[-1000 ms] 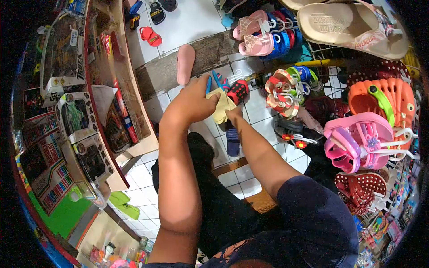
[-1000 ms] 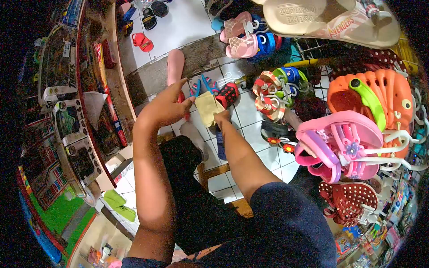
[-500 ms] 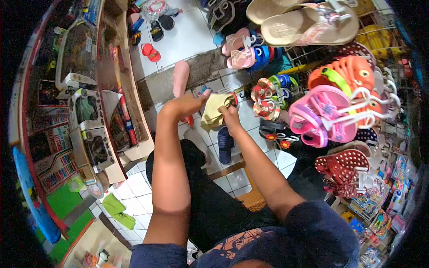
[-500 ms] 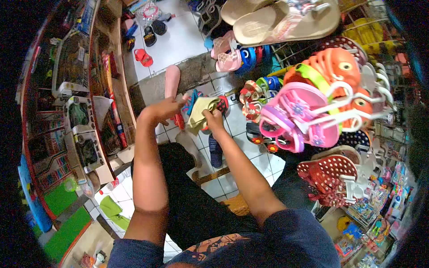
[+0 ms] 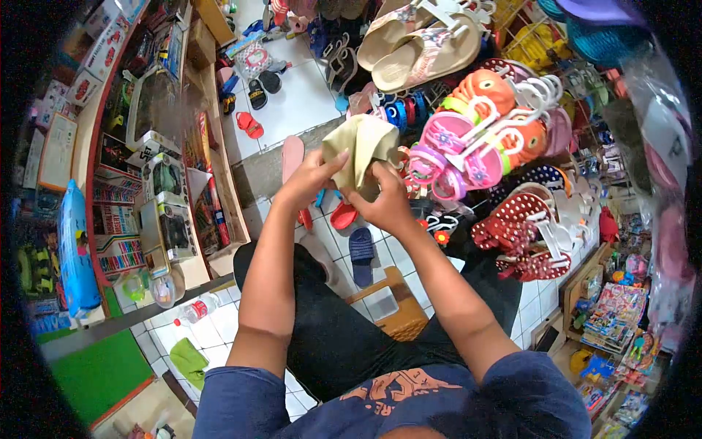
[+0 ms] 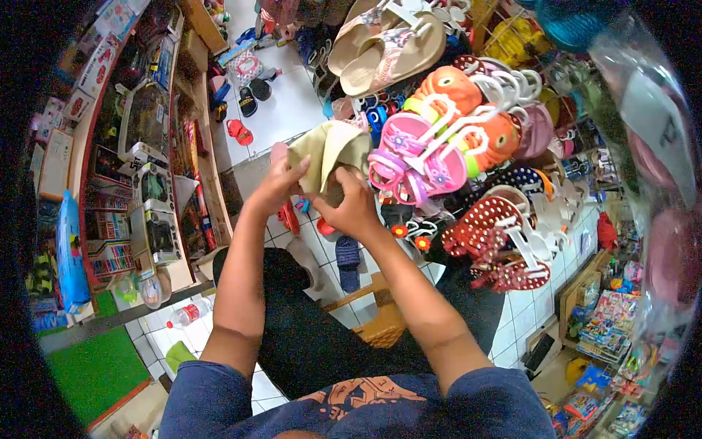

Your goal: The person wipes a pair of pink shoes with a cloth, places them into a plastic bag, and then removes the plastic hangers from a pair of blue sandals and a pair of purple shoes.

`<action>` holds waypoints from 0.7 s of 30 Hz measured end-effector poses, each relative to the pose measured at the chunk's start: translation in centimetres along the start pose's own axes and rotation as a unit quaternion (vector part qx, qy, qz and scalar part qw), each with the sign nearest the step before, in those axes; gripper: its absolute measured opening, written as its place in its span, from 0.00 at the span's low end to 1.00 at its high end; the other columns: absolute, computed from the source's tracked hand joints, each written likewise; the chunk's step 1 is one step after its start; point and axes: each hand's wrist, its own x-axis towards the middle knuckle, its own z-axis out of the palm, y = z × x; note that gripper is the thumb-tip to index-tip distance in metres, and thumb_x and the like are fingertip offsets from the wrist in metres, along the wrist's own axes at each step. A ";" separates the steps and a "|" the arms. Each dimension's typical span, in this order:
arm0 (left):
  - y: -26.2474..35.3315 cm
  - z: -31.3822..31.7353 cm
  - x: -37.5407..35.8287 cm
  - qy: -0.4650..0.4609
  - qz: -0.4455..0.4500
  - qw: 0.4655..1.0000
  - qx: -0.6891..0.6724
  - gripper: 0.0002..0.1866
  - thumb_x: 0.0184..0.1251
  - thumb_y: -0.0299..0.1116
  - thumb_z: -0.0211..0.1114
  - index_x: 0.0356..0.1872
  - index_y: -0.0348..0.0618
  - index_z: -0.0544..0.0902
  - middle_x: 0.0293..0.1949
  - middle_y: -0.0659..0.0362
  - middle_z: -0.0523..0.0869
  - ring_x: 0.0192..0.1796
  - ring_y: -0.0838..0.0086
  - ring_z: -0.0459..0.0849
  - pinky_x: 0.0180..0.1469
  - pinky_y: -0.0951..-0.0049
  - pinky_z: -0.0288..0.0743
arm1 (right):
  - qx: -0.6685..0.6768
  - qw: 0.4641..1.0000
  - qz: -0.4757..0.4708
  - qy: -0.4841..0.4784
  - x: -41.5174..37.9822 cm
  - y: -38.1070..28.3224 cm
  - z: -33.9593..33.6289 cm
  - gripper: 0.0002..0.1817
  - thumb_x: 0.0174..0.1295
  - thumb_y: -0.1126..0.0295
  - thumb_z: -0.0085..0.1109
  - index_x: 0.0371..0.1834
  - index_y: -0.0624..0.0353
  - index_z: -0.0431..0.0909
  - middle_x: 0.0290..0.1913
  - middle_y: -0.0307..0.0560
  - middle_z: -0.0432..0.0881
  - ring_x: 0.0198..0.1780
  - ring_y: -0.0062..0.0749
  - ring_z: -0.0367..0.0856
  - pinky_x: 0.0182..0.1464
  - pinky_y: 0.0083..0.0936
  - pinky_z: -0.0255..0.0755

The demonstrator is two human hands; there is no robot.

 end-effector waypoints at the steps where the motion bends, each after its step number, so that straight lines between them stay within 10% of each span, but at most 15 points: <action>1: 0.0 0.7 -0.5 0.048 0.015 0.998 0.027 0.29 0.73 0.53 0.61 0.66 0.43 0.72 0.52 0.59 0.83 0.50 0.74 0.82 0.49 0.69 0.79 | -0.023 0.999 0.005 -0.030 -0.4 -0.5 -0.9 0.25 0.49 0.56 0.78 0.39 0.61 0.76 0.41 0.54 0.79 0.46 0.49 0.80 0.47 0.39 0.74; 7: -0.5 4.5 -3.3 0.112 0.080 0.989 0.063 0.20 0.73 0.43 0.61 0.54 0.36 0.81 0.44 0.59 0.86 0.44 0.77 0.82 0.47 0.72 0.76 | 0.015 0.996 0.023 -0.087 -3.9 -3.0 -4.8 0.33 0.52 0.55 0.77 0.53 0.62 0.71 0.51 0.56 0.78 0.56 0.46 0.80 0.56 0.36 0.74; 10: 0.9 6.6 -5.7 0.101 -0.101 0.973 0.182 0.16 0.73 0.36 0.59 0.51 0.34 0.82 0.40 0.59 0.87 0.42 0.77 0.82 0.45 0.71 0.77 | 0.098 0.986 0.077 -0.108 -6.5 -2.8 -6.3 0.41 0.58 0.55 0.74 0.66 0.65 0.61 0.59 0.56 0.75 0.62 0.40 0.77 0.63 0.33 0.72; 13: -0.2 7.7 -7.0 0.015 0.031 0.961 0.273 0.13 0.73 0.32 0.60 0.51 0.35 0.81 0.37 0.59 0.87 0.40 0.76 0.82 0.44 0.70 0.77 | 0.220 0.947 0.209 -0.104 -8.4 -3.0 -8.0 0.43 0.62 0.58 0.72 0.72 0.64 0.56 0.67 0.53 0.70 0.65 0.34 0.74 0.66 0.30 0.68; 21: 3.5 9.0 -10.1 0.169 0.014 0.983 0.075 0.13 0.74 0.32 0.63 0.52 0.34 0.80 0.41 0.57 0.89 0.40 0.76 0.87 0.43 0.73 0.80 | 0.379 0.833 0.381 -0.130 -9.4 2.8 -9.8 0.36 0.58 0.63 0.74 0.66 0.66 0.67 0.56 0.50 0.81 0.55 0.28 0.81 0.56 0.27 0.76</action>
